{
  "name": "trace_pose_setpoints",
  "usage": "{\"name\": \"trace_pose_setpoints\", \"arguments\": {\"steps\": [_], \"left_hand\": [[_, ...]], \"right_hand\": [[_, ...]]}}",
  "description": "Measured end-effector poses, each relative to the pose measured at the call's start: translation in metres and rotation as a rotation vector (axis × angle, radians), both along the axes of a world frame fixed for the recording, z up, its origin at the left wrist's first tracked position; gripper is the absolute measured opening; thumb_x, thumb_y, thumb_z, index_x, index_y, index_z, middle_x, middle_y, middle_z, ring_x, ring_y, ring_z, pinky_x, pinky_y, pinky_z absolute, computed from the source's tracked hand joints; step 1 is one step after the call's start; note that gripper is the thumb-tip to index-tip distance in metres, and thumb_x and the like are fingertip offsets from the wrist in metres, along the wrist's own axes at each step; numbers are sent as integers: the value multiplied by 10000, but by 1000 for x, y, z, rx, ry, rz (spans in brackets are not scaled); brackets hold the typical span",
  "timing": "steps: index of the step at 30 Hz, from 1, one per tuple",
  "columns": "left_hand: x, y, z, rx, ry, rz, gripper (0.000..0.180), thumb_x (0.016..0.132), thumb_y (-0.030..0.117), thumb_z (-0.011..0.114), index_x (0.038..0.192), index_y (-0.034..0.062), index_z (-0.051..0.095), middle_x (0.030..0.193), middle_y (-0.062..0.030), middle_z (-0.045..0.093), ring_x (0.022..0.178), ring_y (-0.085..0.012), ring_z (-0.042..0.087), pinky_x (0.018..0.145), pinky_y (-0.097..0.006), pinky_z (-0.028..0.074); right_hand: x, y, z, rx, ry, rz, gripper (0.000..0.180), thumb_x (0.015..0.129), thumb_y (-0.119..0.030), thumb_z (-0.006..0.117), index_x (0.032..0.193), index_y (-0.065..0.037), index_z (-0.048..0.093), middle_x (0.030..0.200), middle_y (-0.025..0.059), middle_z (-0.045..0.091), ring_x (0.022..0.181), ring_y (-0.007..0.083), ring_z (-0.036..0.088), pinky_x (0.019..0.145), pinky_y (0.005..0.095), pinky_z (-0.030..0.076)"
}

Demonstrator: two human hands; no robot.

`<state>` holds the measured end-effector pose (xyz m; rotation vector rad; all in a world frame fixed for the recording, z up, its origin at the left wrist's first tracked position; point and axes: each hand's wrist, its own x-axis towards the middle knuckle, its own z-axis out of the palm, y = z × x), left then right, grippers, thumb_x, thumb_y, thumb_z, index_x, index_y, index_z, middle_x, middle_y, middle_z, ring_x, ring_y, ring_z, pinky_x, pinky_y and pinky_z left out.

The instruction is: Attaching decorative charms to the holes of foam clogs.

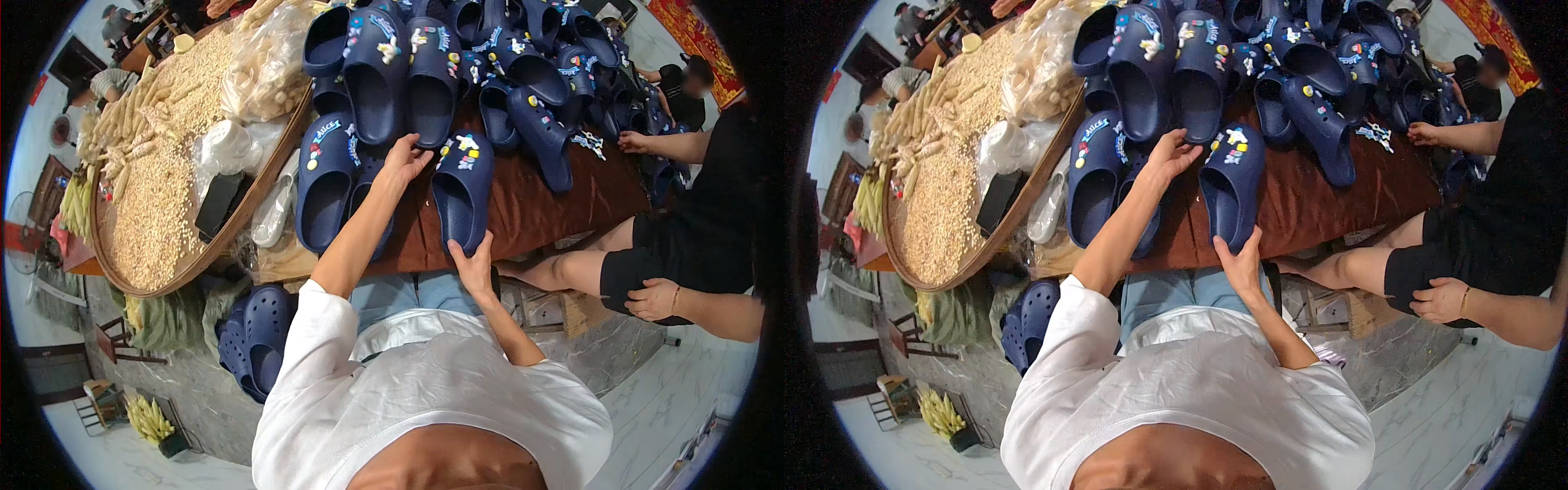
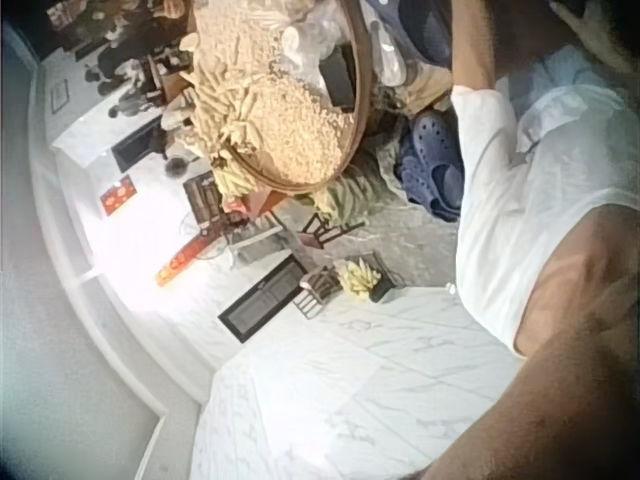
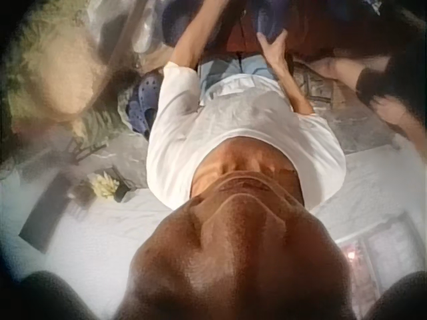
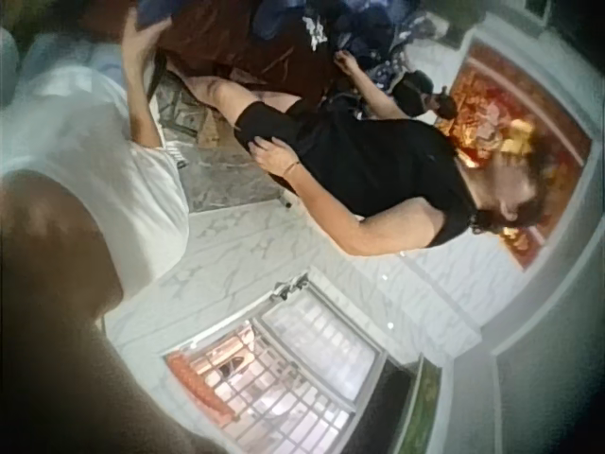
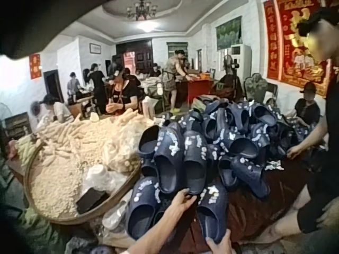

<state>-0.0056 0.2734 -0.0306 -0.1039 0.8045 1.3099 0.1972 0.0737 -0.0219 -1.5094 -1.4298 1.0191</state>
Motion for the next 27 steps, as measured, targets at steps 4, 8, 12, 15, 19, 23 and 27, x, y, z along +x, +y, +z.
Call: {"name": "trace_pose_setpoints", "arguments": {"steps": [4,8,12,15,19,23,27], "left_hand": [[7,-19,4,-5,-5,28,394,915,111,585,1250,-14,420,1281,-209,357,1197,-345,419,1036,-495,434],[13,-36,3,-36,15,24,364,919,128,586,1217,-18,437,1299,-223,366,1151,-345,458,1034,-455,439],[24,-76,23,53,154,-24,367,920,117,577,1252,-17,497,1178,-152,530,983,-245,568,923,-344,486],[18,-117,40,288,432,17,451,947,74,539,1373,-35,441,1271,-159,567,1132,-229,591,962,-325,483],[-1,-168,49,413,863,70,367,936,42,548,1297,-24,530,1267,-130,578,1150,-194,577,973,-298,470],[-17,-190,37,454,1167,239,308,912,-18,536,1214,-19,592,1194,-96,625,1111,-172,591,987,-298,446],[-26,-194,25,453,1443,269,361,852,-30,550,1209,4,594,1166,-138,631,1109,-259,607,981,-352,453]], "right_hand": [[-6,-17,-10,-145,310,-13,598,873,-269,708,1270,35,381,1131,215,589,1007,282,619,861,380,508],[-12,-30,-10,-510,717,97,483,921,-242,654,1243,8,395,1127,172,587,994,242,630,831,366,544],[-10,-43,-26,-694,777,35,307,971,-223,581,1175,-26,464,1130,115,573,1026,241,612,870,378,534],[-6,-48,-22,-692,741,58,305,974,-235,577,1176,-37,462,1144,107,566,1042,230,602,880,362,524],[-5,-57,-12,-699,549,181,363,979,-239,570,1247,-32,442,1158,101,556,1051,202,591,881,350,512],[-13,-62,4,-623,471,347,363,953,-163,582,1253,9,470,1141,118,561,994,172,592,826,312,519],[-21,-31,16,-388,377,340,177,933,-83,596,1095,-11,598,923,11,595,792,61,551,717,217,471]]}}
